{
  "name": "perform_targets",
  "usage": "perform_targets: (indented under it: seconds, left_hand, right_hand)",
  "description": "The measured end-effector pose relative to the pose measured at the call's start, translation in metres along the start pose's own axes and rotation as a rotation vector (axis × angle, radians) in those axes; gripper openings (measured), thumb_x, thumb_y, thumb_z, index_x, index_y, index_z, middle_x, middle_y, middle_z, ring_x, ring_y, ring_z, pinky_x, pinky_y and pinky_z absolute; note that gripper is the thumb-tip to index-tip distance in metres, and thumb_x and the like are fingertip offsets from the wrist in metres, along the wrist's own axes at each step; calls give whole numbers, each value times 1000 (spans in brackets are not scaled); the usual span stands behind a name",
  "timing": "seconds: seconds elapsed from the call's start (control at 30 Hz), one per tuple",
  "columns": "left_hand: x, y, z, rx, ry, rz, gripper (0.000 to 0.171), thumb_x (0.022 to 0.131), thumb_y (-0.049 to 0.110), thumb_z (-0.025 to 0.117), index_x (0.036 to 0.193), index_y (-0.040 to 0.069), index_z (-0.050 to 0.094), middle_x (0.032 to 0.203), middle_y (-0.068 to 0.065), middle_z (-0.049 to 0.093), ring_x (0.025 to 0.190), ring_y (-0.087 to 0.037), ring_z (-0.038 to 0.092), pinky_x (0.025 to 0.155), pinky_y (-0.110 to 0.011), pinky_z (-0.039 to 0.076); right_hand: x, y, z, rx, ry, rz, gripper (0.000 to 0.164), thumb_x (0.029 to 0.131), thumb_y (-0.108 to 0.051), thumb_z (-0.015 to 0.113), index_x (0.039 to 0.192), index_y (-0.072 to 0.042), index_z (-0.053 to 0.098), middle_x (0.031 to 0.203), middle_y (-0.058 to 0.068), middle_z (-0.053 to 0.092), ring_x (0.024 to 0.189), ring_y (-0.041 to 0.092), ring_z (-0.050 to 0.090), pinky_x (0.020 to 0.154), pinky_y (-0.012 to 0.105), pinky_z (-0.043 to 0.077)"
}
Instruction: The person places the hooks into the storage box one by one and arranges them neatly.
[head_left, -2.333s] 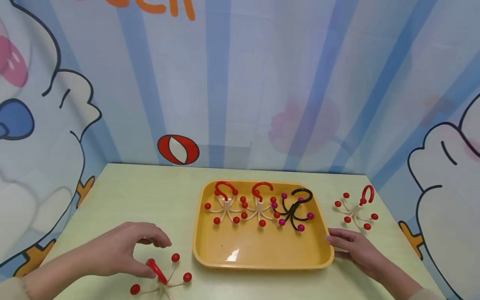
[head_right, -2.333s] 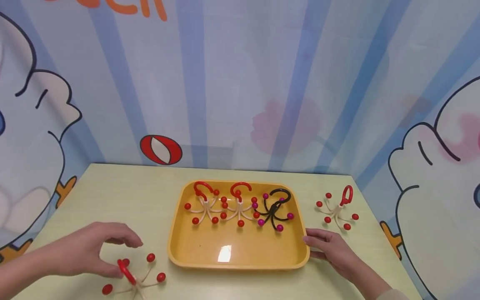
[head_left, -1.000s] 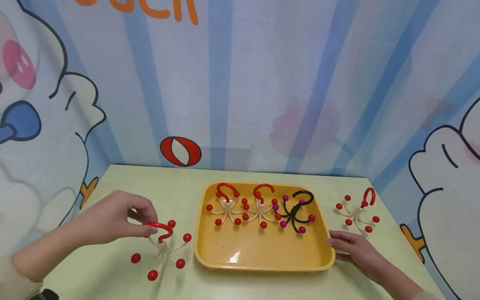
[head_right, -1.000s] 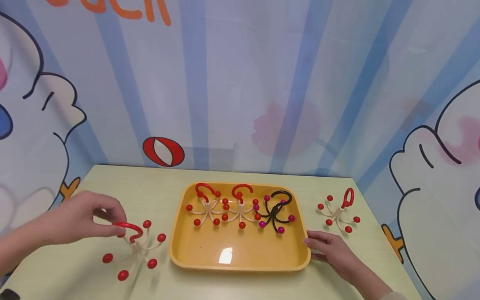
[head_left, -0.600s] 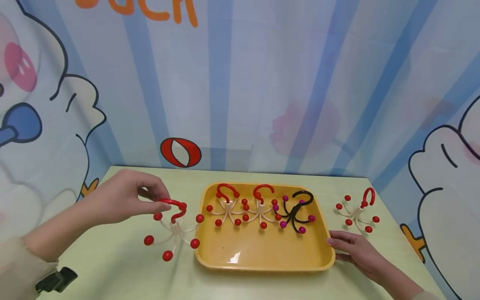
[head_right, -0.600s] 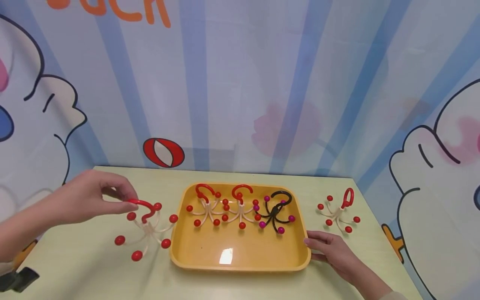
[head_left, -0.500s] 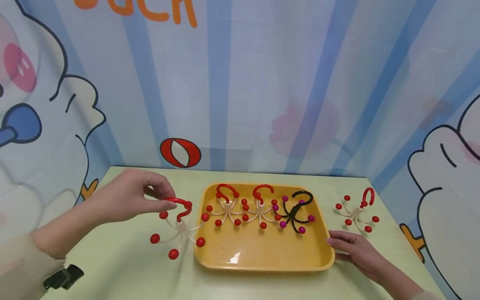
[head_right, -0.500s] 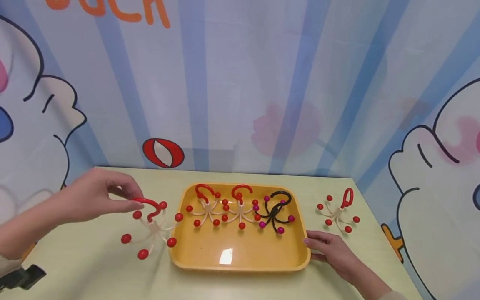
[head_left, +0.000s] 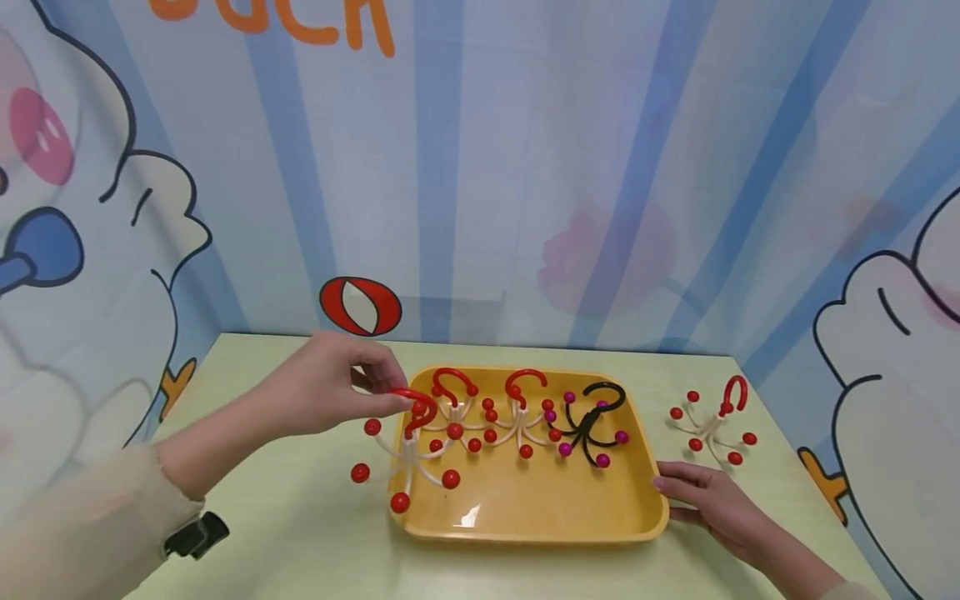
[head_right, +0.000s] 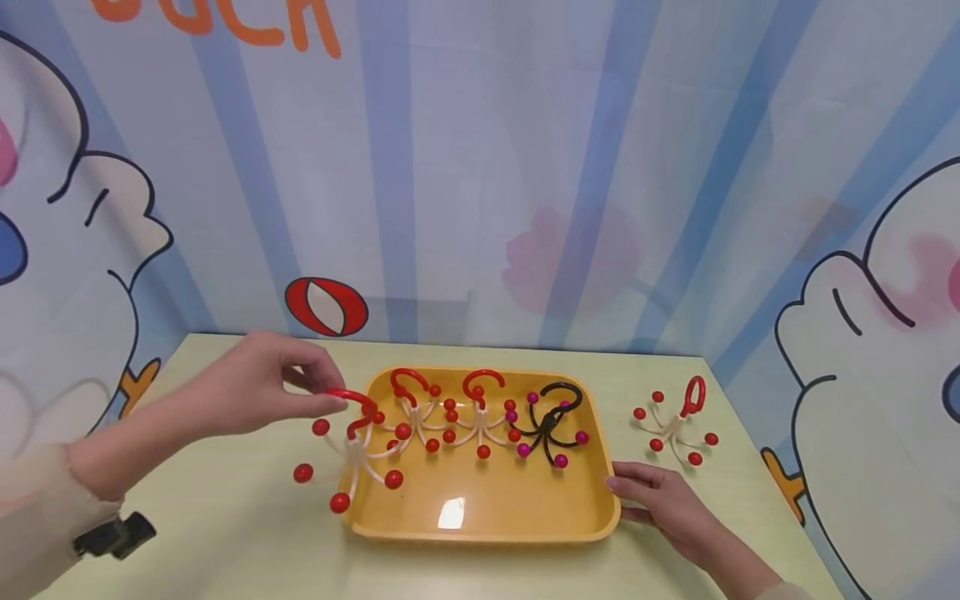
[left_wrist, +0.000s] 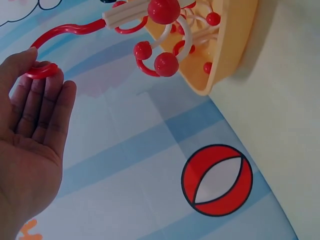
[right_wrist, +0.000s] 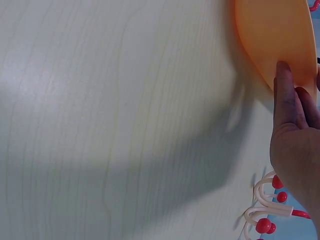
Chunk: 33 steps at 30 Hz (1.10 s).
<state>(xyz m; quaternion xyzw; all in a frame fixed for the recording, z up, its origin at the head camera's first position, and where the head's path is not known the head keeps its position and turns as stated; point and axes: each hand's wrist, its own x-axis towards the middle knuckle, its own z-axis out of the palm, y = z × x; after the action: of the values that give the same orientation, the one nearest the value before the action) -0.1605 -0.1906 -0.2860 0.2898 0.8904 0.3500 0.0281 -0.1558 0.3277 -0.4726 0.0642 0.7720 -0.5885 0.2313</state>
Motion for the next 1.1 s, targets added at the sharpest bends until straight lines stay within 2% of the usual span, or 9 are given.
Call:
perform_targets:
  seconds: [0.47,0.87,1.1]
  left_hand:
    - [24,-7,40,-73,-12,46,9,91,16,87,88,18,79,79,12,72,75,-8,69,76,-27,63]
    - [27,-18,65,-106,-30,-38,8,92,17,87,91,16,79,81,10,73,74,-11,67,61,-30,62]
    - [27,-28,76,-107,-34,-64,8,91,18,88,92,17,79,83,11,74,75,-10,67,63,-28,61]
  right_hand:
    - [-1,1,1,-1,15,8,64,106,-29,71,151,12,50,139,18,68,110,19,72,94,41,63]
    - [-1,0,3,7,27,12,63,105,-28,72,150,11,51,140,18,67,111,20,72,94,42,63]
    - [-1,-2,2,10,32,14,60,107,-25,69,151,11,51,139,17,68,110,19,72,93,41,63]
